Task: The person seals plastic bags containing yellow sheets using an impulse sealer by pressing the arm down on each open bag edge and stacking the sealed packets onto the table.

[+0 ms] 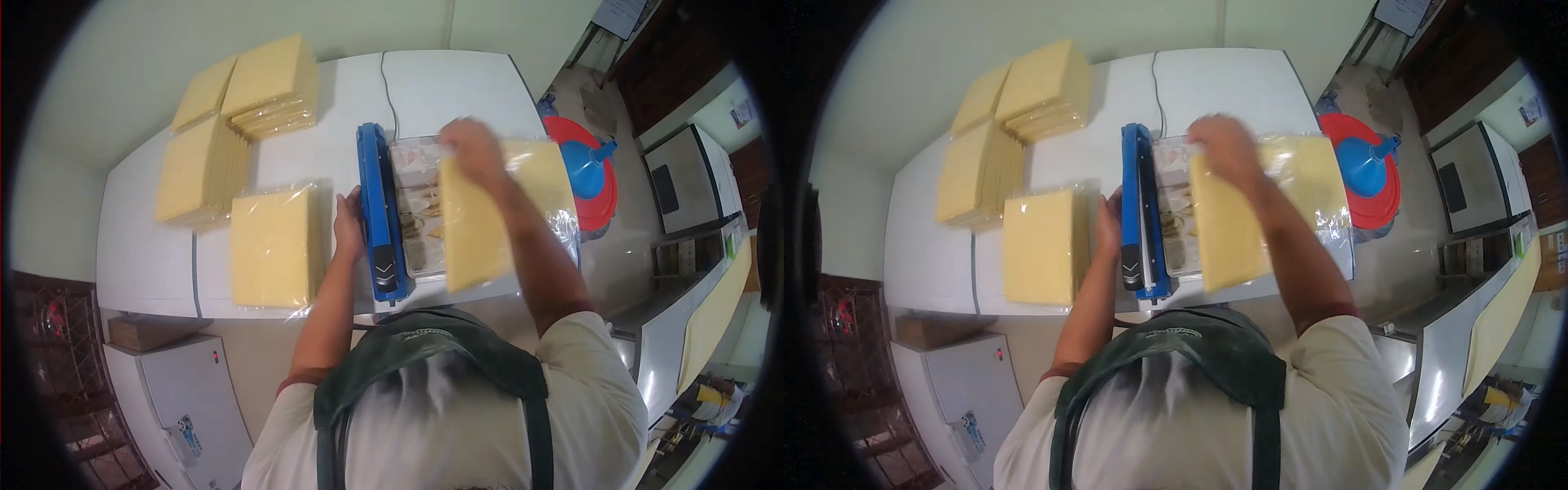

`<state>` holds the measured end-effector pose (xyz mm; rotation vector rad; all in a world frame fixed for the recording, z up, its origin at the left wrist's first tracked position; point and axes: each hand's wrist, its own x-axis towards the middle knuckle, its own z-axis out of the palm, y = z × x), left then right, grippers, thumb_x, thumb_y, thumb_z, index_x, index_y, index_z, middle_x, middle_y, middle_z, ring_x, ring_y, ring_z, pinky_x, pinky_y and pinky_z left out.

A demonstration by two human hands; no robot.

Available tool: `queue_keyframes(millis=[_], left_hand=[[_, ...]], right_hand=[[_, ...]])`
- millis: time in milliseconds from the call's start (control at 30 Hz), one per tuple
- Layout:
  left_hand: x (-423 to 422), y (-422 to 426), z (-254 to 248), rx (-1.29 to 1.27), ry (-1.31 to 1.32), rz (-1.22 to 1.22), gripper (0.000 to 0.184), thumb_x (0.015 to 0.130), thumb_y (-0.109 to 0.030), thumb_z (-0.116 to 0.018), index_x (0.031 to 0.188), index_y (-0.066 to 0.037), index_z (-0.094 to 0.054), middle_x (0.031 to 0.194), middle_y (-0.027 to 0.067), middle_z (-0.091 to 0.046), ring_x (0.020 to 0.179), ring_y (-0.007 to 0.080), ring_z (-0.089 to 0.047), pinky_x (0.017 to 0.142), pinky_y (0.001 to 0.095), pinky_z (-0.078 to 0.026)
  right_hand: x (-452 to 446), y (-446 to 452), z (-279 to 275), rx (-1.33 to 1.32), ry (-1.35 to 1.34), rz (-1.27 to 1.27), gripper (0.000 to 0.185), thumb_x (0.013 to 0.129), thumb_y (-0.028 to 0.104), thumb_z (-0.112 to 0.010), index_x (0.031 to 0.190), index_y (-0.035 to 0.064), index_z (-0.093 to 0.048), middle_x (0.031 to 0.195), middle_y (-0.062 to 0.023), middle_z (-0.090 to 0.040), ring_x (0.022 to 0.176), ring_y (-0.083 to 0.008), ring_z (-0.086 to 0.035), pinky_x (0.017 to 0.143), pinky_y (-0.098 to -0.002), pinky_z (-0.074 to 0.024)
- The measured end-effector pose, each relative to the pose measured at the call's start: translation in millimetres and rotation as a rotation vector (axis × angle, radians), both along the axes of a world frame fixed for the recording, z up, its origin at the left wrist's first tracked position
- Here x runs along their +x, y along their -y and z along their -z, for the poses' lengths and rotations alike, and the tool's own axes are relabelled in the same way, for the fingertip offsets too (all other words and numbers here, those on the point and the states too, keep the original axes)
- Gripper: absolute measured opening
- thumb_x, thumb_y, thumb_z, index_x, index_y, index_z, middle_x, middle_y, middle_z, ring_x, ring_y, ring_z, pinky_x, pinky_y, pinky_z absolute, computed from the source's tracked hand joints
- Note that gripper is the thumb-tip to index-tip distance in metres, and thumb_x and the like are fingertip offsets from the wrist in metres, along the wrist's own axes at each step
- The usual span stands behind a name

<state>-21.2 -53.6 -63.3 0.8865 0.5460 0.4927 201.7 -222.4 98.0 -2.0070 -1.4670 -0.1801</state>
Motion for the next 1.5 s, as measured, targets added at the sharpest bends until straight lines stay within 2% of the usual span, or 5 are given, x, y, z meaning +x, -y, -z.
queue_keyframes(millis=[167, 300, 533, 1167, 1500], left_hand=[[-14, -11, -17, 0.118, -0.192, -0.030, 0.072, 0.106, -0.052, -0.023, 0.146, 0.005, -0.041, 0.148, 0.0221, -0.046, 0.139, 0.0332, -0.043, 0.116, 0.0454, -0.032], [-14, -12, -40, 0.253, -0.254, 0.011, 0.069, 0.105, -0.051, -0.031, 0.144, 0.004, -0.045, 0.145, 0.0214, -0.050, 0.134, 0.0353, -0.049, 0.108, 0.0475, -0.042], [-7, -16, -57, 0.817, -0.739, 0.059, 0.057, 0.102, -0.048, -0.043, 0.110, 0.004, -0.065, 0.104, 0.0235, -0.071, 0.096, 0.0310, -0.068, 0.082, 0.0431, -0.052], [18, -32, 11, 0.897, -0.497, -0.026, 0.035, 0.098, -0.031, -0.057, 0.086, 0.001, -0.065, 0.072, 0.0177, -0.066, 0.067, 0.0278, -0.065, 0.063, 0.0402, -0.049], [-3, -31, -65, 0.992, -0.599, -0.410, 0.042, 0.103, -0.032, -0.049, 0.079, 0.001, -0.059, 0.073, 0.0150, -0.060, 0.070, 0.0223, -0.057, 0.068, 0.0426, -0.046]], right_hand=[[-67, 0, 85, -0.300, 0.032, 0.749, 0.075, 0.094, 0.048, -0.057, 0.151, 0.0056, -0.033, 0.154, -0.0221, -0.032, 0.144, -0.0380, -0.027, 0.114, -0.0614, -0.0195], [-81, 20, 75, -0.629, -0.127, 0.747, 0.103, 0.088, 0.065, -0.055, 0.156, -0.0010, -0.016, 0.159, -0.0269, -0.017, 0.148, -0.0422, -0.016, 0.117, -0.0623, -0.0124], [-55, 29, 66, -0.513, 0.116, -0.138, 0.088, 0.090, 0.060, -0.053, 0.153, 0.0021, -0.031, 0.158, -0.0240, -0.025, 0.148, -0.0366, -0.021, 0.119, -0.0595, -0.0098], [-80, 42, 79, -0.498, 0.008, 0.335, 0.084, 0.094, 0.062, -0.044, 0.157, 0.0105, -0.024, 0.163, -0.0225, -0.013, 0.152, -0.0413, -0.005, 0.117, -0.0652, -0.0006], [-83, 28, 71, -0.554, -0.042, 0.332, 0.086, 0.093, 0.064, -0.042, 0.158, 0.0110, -0.022, 0.164, -0.0217, -0.010, 0.152, -0.0400, -0.002, 0.117, -0.0656, 0.0015]])
